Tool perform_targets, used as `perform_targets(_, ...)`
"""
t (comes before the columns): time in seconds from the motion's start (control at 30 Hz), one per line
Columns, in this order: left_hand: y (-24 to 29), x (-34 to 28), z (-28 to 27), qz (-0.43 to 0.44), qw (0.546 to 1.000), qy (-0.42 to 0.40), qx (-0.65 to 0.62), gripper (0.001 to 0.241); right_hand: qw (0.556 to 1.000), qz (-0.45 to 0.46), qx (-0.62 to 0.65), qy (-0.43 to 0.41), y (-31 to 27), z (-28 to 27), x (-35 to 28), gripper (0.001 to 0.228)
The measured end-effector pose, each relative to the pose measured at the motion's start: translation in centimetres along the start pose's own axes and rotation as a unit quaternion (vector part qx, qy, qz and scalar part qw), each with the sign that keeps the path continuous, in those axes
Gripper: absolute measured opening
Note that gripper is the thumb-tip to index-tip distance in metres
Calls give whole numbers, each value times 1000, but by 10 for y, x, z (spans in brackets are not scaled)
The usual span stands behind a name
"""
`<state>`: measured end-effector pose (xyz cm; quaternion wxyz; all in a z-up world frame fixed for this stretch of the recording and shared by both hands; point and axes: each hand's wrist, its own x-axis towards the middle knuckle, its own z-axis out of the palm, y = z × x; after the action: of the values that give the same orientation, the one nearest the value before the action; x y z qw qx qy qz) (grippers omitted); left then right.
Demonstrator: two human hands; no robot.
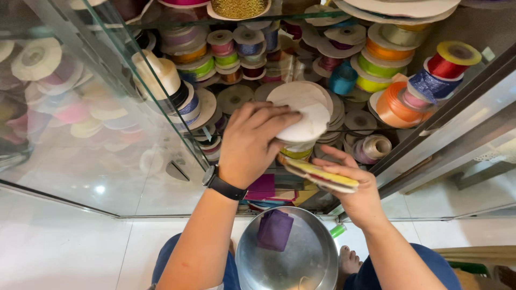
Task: The person sits on the floor in front of a glass cabinet filled with spools of ribbon. They pick up various spools, examine them, and place them into a metal bowl on their lap. They also stack some spools together before placing them in the bowl.
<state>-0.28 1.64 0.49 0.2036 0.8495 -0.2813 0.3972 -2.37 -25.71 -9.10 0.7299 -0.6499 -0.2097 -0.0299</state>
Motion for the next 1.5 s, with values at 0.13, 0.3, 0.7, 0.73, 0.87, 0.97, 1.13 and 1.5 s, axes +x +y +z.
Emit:
perform_targets(0.13, 3, -3, 1, -43, 994, 72, -76, 39, 996, -85, 27, 25, 23, 2, -4, 31)
perform_targets(0.3, 46, 8, -28, -81, 920, -114, -367, 24, 985, -131, 107, 17, 10, 3, -5, 25)
perform_targets(0.7, 14, 4, 20, -77, 985, -86, 130, 95, 907, 61, 360, 208, 57, 12, -20, 45)
perform_targets(0.73, 12, 1, 26, -78, 984, -88, 131, 95, 907, 63, 361, 208, 32, 14, -15, 45)
perform_targets(0.87, 5, -9, 44, -50, 991, 10, 123, 60, 850, 92, 495, 155, -8, 4, -6, 46)
perform_targets(0.97, 0, -15, 54, -14, 993, 40, 110, 50, 825, 91, 533, 164, -1, -6, -2, 52)
perform_targets(1.13, 13, -14, 49, 7, 996, 59, 64, 48, 801, 122, 552, 197, 2, -2, -1, 57)
perform_targets(1.5, 122, -8, 48, -162, 911, 166, -342, 27, 796, 120, 563, 185, -25, 15, 1, 65)
